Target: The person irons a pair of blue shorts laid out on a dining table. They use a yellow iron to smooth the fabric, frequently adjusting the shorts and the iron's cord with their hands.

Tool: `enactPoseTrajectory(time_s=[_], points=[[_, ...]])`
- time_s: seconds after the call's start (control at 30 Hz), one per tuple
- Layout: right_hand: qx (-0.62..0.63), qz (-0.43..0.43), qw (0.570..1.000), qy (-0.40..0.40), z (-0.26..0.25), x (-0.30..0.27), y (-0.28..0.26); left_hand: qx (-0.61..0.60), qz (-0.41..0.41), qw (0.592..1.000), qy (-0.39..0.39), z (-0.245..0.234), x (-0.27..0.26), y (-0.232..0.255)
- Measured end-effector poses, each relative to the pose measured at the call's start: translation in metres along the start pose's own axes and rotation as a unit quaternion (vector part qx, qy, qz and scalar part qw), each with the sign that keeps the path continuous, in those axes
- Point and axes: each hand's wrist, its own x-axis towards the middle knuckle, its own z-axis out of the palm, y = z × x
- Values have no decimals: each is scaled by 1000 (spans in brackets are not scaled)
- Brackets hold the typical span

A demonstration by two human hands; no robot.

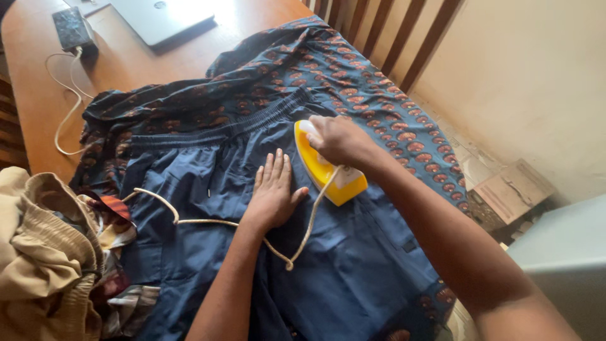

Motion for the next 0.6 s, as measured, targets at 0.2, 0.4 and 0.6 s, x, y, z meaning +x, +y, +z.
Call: enactPoseTrajectory(time_s=[0.2,0.4,0.6], points=[[82,23,994,63,-4,-21,-6,-75,23,997,12,-11,-6,-10],[106,-8,992,70,-22,-39,-4,-152,28,988,1,-38,-45,6],[78,34,994,75,-48,-73,-21,-248,18,969,-1,-72,-77,64]])
